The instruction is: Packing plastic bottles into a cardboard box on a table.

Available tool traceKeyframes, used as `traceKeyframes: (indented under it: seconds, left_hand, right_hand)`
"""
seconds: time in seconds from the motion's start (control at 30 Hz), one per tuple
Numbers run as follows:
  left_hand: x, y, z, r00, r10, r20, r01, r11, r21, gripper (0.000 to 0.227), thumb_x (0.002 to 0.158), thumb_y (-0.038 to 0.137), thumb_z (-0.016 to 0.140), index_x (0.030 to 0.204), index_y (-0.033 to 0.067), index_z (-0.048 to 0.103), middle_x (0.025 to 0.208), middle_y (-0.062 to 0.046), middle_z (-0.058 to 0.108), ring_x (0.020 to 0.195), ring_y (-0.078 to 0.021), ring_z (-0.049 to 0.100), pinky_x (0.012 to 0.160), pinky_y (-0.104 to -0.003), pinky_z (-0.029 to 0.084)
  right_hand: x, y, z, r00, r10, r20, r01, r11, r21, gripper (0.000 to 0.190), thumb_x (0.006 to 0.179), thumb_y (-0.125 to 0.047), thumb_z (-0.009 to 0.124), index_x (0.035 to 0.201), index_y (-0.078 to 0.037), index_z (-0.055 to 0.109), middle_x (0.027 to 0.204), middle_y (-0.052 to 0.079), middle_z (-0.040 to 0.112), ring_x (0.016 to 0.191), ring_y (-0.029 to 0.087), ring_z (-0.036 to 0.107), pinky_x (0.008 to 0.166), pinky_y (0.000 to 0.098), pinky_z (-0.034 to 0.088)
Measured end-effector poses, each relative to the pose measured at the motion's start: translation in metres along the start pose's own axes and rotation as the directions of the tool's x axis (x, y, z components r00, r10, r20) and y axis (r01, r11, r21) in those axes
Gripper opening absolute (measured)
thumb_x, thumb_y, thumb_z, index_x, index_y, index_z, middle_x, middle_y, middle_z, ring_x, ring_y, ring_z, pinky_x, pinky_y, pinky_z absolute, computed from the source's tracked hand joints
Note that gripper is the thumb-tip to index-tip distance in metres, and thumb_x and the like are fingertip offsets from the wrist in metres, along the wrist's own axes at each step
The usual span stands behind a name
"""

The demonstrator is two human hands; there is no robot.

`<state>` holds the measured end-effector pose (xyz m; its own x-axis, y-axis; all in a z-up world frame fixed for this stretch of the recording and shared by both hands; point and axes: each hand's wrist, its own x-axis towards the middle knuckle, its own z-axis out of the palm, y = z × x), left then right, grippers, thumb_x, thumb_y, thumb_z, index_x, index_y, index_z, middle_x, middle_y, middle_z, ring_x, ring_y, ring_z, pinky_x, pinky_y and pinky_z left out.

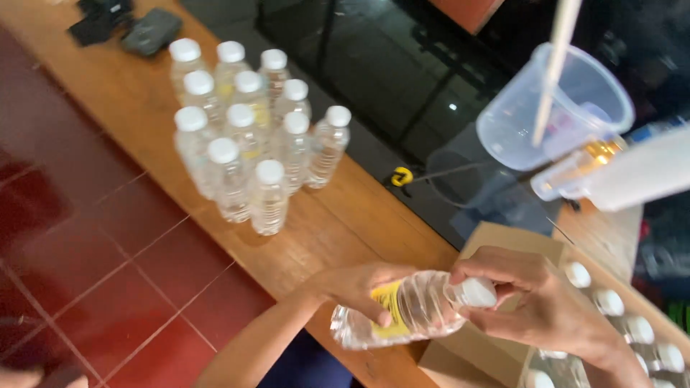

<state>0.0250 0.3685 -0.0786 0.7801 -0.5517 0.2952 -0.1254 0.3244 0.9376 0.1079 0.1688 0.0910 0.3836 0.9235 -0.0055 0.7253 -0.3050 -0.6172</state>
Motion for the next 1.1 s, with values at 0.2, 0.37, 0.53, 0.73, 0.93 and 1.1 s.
traceKeyframes:
  seconds: [0.2,0.37,0.53,0.73,0.93,1.1]
  left_hand:
    - [0.033,-0.044,0.065,0.991,-0.121,0.053,0.128,0.98,-0.151,0.085,0.062,0.05,0.077,0.127,0.0024,0.05,0.108,-0.006,0.062,0.095,-0.014,0.059,0.079,-0.027,0.052]
    - [0.055,0.003,0.125,0.962,-0.266,-0.062,0.245,0.941,-0.233,0.075,0.061,0.043,0.077,0.122,0.0086,0.051,0.115,-0.005,0.058,0.106,-0.0145,0.056,0.092,-0.029,0.046]
    - [0.088,0.056,0.163,0.793,-0.572,-0.21,0.597,0.799,0.076,0.089,0.047,0.056,0.067,0.126,0.019,0.052,0.112,0.006,0.066,0.106,-0.0045,0.06,0.087,-0.021,0.044]
    - [0.092,0.057,0.176,0.874,-0.455,0.171,0.485,0.835,-0.259,0.042,0.067,0.037,0.067,0.099,0.0132,0.055,0.079,0.007,0.048,0.073,-0.0006,0.043,0.065,-0.016,0.032]
    - [0.09,0.058,0.186,0.922,-0.125,0.366,0.321,0.776,-0.543,0.053,0.092,0.048,0.059,0.138,0.033,0.039,0.152,-0.004,0.026,0.143,-0.0217,0.026,0.118,-0.039,0.024]
    - [0.115,-0.014,0.182,0.871,-0.39,0.298,0.485,0.781,-0.394,0.083,0.063,0.059,0.073,0.122,0.0043,0.054,0.107,-0.008,0.063,0.095,-0.0188,0.063,0.088,-0.03,0.051]
  right_hand:
    - [-0.077,0.024,-0.009,0.971,0.232,-0.051,-0.215,0.951,0.222,0.042,0.062,0.0,0.082,0.102,-0.01,0.076,0.091,-0.001,0.077,0.063,0.008,0.06,0.049,0.0217,0.054]
    - [-0.13,0.033,-0.023,0.862,0.493,-0.121,-0.447,0.85,0.277,0.041,0.077,-0.045,0.05,0.092,-0.011,0.068,0.076,0.003,0.067,0.064,0.013,0.06,0.059,0.0277,0.049]
    - [-0.155,0.014,-0.004,0.652,0.663,-0.369,-0.755,0.519,-0.402,0.054,0.085,-0.064,0.041,0.058,-0.018,0.05,0.053,-0.001,0.055,0.053,0.022,0.054,0.052,0.0389,0.036]
    - [-0.188,0.03,-0.011,0.903,-0.017,-0.428,-0.189,0.881,-0.434,0.036,0.085,-0.027,0.032,0.053,-0.011,0.033,0.048,0.003,0.031,0.038,0.021,0.028,0.04,0.0372,0.019]
    - [-0.184,0.039,0.002,0.653,-0.434,-0.62,0.239,0.896,-0.375,0.067,0.098,-0.051,0.016,0.05,-0.008,0.036,0.045,0.004,0.036,0.036,0.016,0.03,0.04,0.0293,0.023]
    - [-0.22,0.068,-0.002,0.863,-0.031,-0.505,-0.185,0.91,-0.372,0.051,0.091,-0.04,0.017,0.058,-0.01,0.045,0.05,0.0,0.038,0.041,0.015,0.034,0.037,0.0307,0.024]
